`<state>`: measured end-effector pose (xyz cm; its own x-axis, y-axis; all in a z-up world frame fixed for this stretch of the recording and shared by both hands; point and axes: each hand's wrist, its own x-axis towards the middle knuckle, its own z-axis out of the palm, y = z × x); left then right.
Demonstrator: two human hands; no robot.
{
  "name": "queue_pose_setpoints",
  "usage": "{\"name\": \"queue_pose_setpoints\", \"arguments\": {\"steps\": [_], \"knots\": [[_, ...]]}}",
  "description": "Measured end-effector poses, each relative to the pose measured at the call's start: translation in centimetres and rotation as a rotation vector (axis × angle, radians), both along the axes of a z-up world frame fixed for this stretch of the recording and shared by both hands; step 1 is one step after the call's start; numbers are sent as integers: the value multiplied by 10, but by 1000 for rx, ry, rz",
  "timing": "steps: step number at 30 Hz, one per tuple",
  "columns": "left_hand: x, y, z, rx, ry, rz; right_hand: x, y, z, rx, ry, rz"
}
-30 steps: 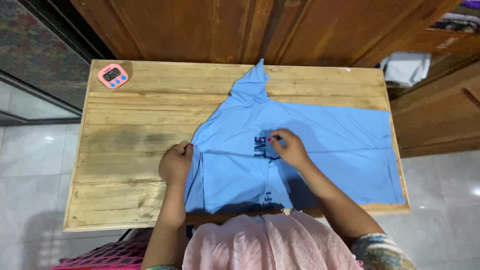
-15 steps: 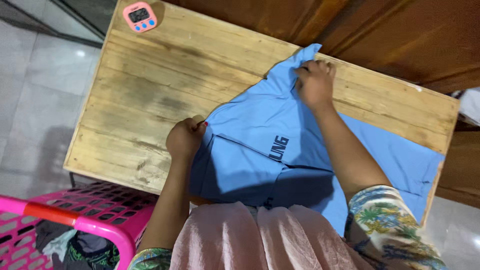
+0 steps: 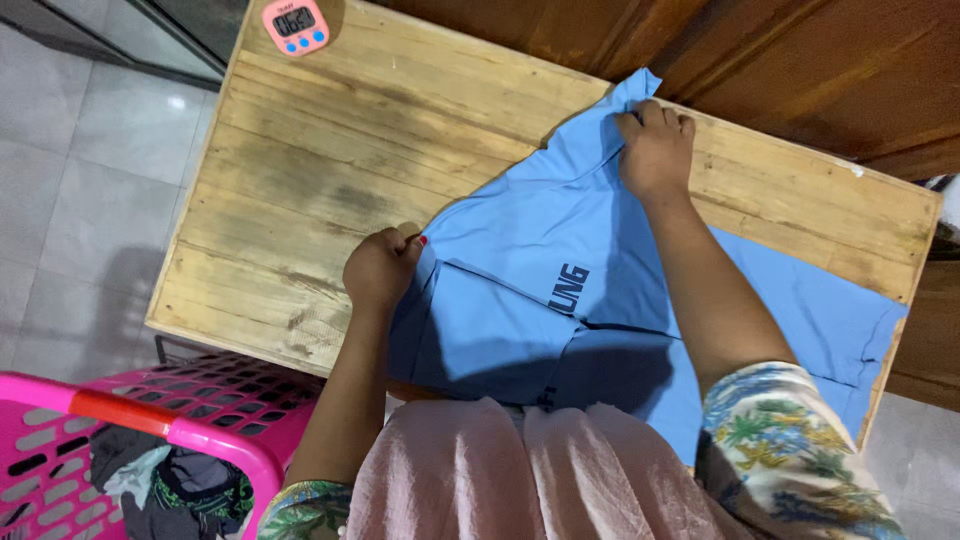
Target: The person takes a light blue shirt and a grey and green shirt from a laundry basket, folds them one at a time on a wooden table, and places them inside a wooden closet.
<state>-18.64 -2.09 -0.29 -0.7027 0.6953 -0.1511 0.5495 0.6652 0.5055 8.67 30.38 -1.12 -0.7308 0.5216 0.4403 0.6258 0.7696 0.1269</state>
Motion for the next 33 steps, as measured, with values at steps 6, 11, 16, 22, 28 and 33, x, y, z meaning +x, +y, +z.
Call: {"name": "queue_pose_setpoints", "arguments": {"steps": [6,11,16,22,28,33], "knots": [[-3,-9,8,120,-60,-76,5,4,-6,-54,-27,-37],[3,-4,14,69,-11,-33,9,5,19,-199,115,7],[2,-3,13,85,-27,-63,9,18,48,-245,259,65],[1,1,9,25,-40,-35,-1,29,49,-572,645,95],[1,0,11,121,29,-64,-7,-34,131,-518,576,67],[-4,2,5,23,46,-78,4,-185,192,-644,314,169]]}}
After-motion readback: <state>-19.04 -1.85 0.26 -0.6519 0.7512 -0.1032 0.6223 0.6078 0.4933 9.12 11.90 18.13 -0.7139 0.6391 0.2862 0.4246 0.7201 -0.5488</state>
